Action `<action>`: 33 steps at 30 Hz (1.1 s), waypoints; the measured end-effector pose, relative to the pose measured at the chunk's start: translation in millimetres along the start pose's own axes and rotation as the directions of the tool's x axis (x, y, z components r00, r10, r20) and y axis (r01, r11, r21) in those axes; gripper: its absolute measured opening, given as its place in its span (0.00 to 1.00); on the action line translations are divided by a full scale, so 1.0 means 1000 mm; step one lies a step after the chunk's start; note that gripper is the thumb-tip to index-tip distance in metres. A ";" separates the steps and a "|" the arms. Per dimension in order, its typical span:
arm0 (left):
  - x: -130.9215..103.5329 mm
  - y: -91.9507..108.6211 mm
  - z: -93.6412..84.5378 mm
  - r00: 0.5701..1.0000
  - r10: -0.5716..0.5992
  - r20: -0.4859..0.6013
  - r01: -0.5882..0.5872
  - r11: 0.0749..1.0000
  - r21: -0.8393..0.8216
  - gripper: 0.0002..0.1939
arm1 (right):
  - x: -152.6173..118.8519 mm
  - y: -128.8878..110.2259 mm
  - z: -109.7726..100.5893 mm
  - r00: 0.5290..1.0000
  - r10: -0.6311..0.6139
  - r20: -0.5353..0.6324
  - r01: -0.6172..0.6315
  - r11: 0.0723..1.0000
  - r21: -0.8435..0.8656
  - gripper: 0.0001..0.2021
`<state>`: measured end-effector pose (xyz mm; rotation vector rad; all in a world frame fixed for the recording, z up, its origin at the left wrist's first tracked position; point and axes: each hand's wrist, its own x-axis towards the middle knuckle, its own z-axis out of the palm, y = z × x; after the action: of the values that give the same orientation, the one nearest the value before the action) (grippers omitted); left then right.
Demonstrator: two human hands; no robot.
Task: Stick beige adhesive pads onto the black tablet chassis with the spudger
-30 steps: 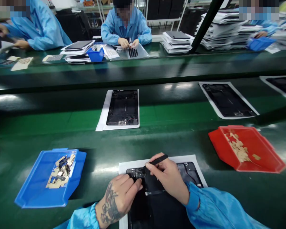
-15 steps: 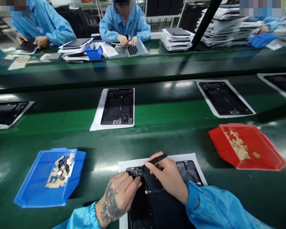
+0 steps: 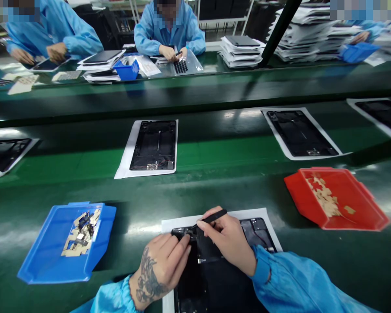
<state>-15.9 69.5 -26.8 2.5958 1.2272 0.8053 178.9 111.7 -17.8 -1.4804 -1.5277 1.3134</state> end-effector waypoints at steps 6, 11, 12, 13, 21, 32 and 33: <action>0.002 0.002 0.000 0.996 -0.090 0.025 0.086 0.989 0.119 0.12 | 0.000 -0.002 0.000 1.000 0.002 0.000 -0.002 1.000 0.003 0.08; 0.001 0.001 0.002 0.995 -0.090 0.043 0.082 0.984 0.156 0.12 | 0.000 -0.002 0.000 1.000 -0.006 -0.007 0.006 1.000 -0.014 0.07; 0.002 0.002 0.002 0.995 -0.090 0.042 0.082 0.984 0.159 0.12 | 0.000 -0.003 0.000 1.000 -0.010 -0.009 0.010 1.000 -0.022 0.07; 0.002 0.002 0.002 0.995 -0.090 0.040 0.083 0.984 0.161 0.12 | 0.000 -0.003 0.000 1.000 -0.014 -0.010 0.014 0.999 -0.033 0.07; 0.003 0.002 0.002 0.994 -0.097 0.052 0.087 0.983 0.159 0.13 | -0.007 0.001 -0.002 0.932 -0.363 -0.012 0.356 0.921 -0.160 0.03; 0.002 0.000 0.003 0.995 -0.097 0.030 0.091 0.983 0.160 0.14 | -0.010 -0.002 -0.007 0.884 -0.467 -0.013 0.455 0.867 -0.203 0.05; 0.002 0.000 0.003 0.994 -0.101 0.031 0.095 0.983 0.156 0.14 | -0.009 -0.001 -0.007 0.886 -0.464 -0.013 0.451 0.867 -0.211 0.05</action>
<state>-12.9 71.0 -28.3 2.6308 1.4467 0.6637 186.4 104.5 -12.5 -1.1551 -1.8703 0.8411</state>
